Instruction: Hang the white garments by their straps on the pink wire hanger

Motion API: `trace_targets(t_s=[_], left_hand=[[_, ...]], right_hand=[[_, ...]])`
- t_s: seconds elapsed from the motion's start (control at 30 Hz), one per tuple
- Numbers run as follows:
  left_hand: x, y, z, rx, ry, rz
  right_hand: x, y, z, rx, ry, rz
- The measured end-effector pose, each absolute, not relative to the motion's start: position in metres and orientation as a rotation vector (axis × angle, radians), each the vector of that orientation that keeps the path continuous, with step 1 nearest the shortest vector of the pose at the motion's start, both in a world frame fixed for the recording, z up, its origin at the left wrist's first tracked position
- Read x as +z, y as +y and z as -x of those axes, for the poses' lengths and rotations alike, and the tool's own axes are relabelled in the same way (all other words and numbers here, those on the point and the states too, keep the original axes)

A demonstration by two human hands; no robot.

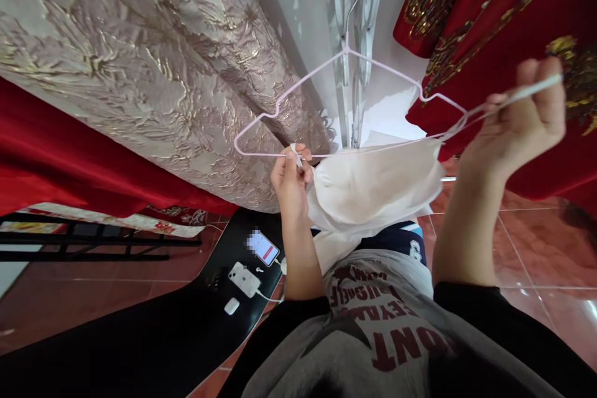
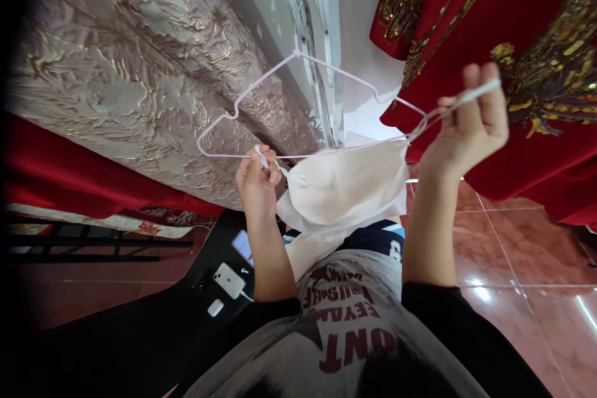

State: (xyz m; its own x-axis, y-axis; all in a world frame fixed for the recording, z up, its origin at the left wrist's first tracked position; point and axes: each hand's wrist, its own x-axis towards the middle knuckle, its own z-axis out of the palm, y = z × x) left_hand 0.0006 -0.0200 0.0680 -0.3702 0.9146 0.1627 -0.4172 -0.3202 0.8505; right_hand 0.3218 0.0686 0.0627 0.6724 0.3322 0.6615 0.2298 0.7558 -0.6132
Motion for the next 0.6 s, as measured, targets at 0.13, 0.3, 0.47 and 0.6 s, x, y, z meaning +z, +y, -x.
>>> trace_targets(t_s=[0.13, 0.3, 0.47, 0.6], left_hand=[[0.065, -0.019, -0.001, 1.761, 0.899, -0.801], [0.057, -0.014, -0.022, 1.723, 0.918, -0.723], [0.054, -0.026, -0.019, 1.794, 0.993, -0.762], [0.046, -0.037, 0.015, 2.037, 1.139, -0.776]], right_hand=[[0.052, 0.027, -0.315, 0.03, -0.88, 0.661], [0.066, -0.018, -0.251, 0.203, -1.506, 1.028], [0.066, 0.003, -0.23, 0.369, -1.785, 1.114], [0.058, 0.003, -0.228, 0.38, -1.739, 1.075]])
